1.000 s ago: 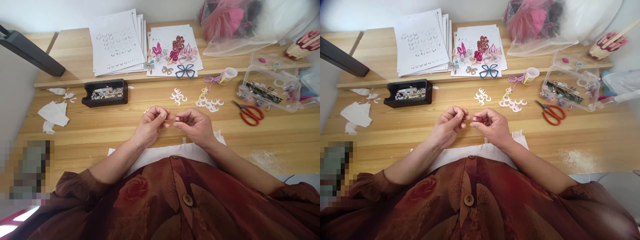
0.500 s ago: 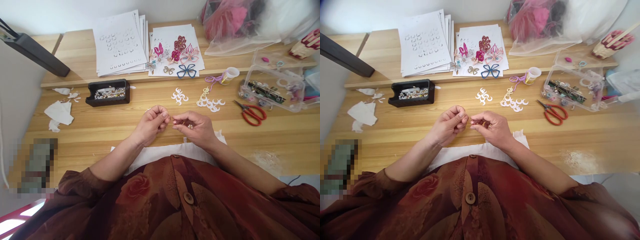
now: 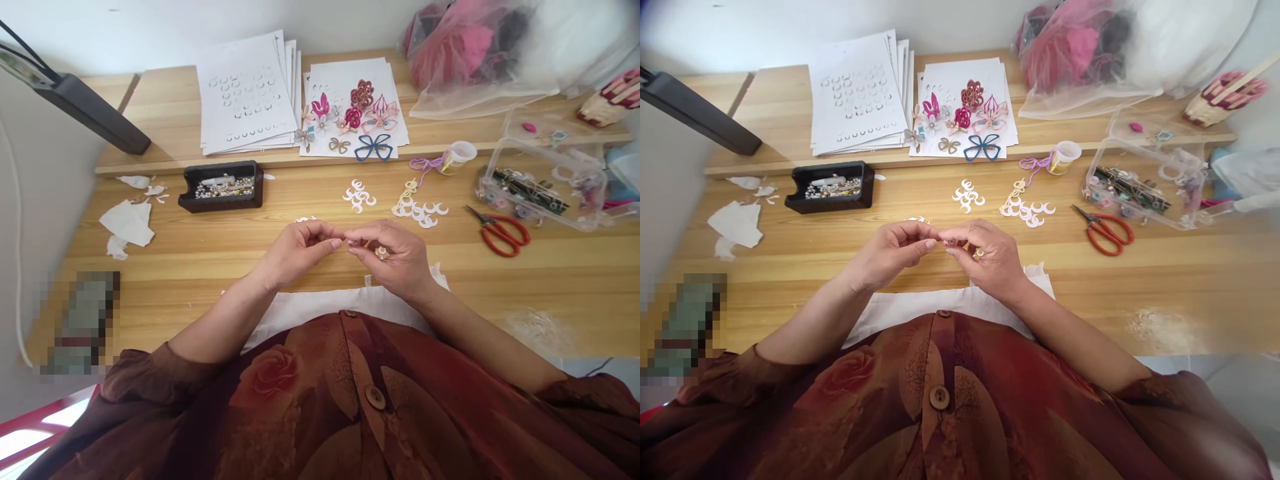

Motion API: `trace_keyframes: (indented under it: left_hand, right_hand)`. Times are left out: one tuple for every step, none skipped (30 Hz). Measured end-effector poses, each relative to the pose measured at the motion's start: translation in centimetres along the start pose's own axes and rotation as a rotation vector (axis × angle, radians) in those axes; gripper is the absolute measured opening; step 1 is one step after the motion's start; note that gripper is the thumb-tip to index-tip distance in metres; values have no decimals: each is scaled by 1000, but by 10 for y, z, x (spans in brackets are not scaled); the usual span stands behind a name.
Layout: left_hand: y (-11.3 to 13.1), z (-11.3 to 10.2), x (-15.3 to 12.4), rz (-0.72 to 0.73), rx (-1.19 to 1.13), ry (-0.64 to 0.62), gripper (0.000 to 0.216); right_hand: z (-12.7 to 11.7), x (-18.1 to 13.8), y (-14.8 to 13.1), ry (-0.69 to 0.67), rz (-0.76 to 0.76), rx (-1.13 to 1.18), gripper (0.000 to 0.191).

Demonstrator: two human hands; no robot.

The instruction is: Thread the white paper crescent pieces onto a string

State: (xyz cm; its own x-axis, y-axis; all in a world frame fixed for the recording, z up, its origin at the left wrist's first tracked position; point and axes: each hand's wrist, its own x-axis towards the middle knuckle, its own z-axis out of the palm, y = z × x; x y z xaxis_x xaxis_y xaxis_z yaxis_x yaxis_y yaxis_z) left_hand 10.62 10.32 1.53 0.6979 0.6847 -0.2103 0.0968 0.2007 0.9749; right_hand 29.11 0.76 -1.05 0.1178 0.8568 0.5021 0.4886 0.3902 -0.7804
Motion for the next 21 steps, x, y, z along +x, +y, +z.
trace_keyframes:
  left_hand:
    - [-1, 0, 0, 3, 20, -8, 27]
    - [-2, 1, 0, 3, 32, -9, 26]
    - [-4, 1, 0, 2, 39, -1, 26]
    - [-5, 2, 0, 1, 46, 11, 27]
    - [-7, 3, 0, 3, 58, 29, 29]
    - [-8, 3, 0, 7, 75, 48, 31]
    - [-9, 3, 0, 13, 97, 65, 33]
    - [-10, 4, 0, 20, 122, 77, 34]
    - [-10, 4, -1, 26, 145, 87, 35]
    - [-9, 4, -1, 32, 166, 93, 36]
    - [-8, 5, -2, 37, 184, 98, 36]
    - [-7, 5, -2, 46, 201, 103, 35]
    - [-6, 6, -3, 57, 217, 109, 34]
    - [-4, 7, -3, 71, 235, 113, 32]
    - [-3, 7, -4, 87, 252, 117, 30]
    - [-3, 8, -4, 103, 266, 119, 27]
    - [-2, 8, -4, 113, 277, 121, 25]
    - [-3, 7, -5, 118, 278, 123, 23]
    - [-3, 7, -5, 117, 265, 123, 21]
    - [-4, 6, -6, 114, 227, 124, 20]
    - [-5, 5, -7, 103, 161, 124, 21]
  right_hand:
    - [0, 0, -1, 1, -3, -3, 20]
    - [0, 0, -2, -1, -3, -4, 19]
    - [0, 0, -3, -6, -1, -4, 19]
    - [0, 0, -3, -12, 6, 0, 18]
    - [0, 0, -4, -17, 16, 9, 18]
    - [0, 0, -4, -22, 34, 27, 17]
    - [0, -1, -4, -28, 65, 61, 17]
    - [0, -1, -3, -36, 110, 112, 18]
    - [0, -1, -3, -43, 167, 175, 20]
    - [0, -2, -2, -51, 229, 240, 22]
    - [1, -2, -1, -55, 289, 297, 23]
    - [1, -3, -1, -56, 338, 339, 23]
    - [1, -3, 0, -49, 373, 365, 22]
    - [2, -3, -1, -38, 393, 380, 20]
    - [2, -3, -2, -23, 405, 388, 19]
    - [2, -2, -3, -5, 413, 395, 19]
    - [2, -1, -4, 15, 422, 399, 19]
    - [2, 0, -5, 36, 432, 396, 19]
    - [2, 0, -7, 59, 444, 390, 19]
    - [2, 1, -8, 78, 456, 384, 20]
    - [1, 2, -8, 93, 467, 380, 20]
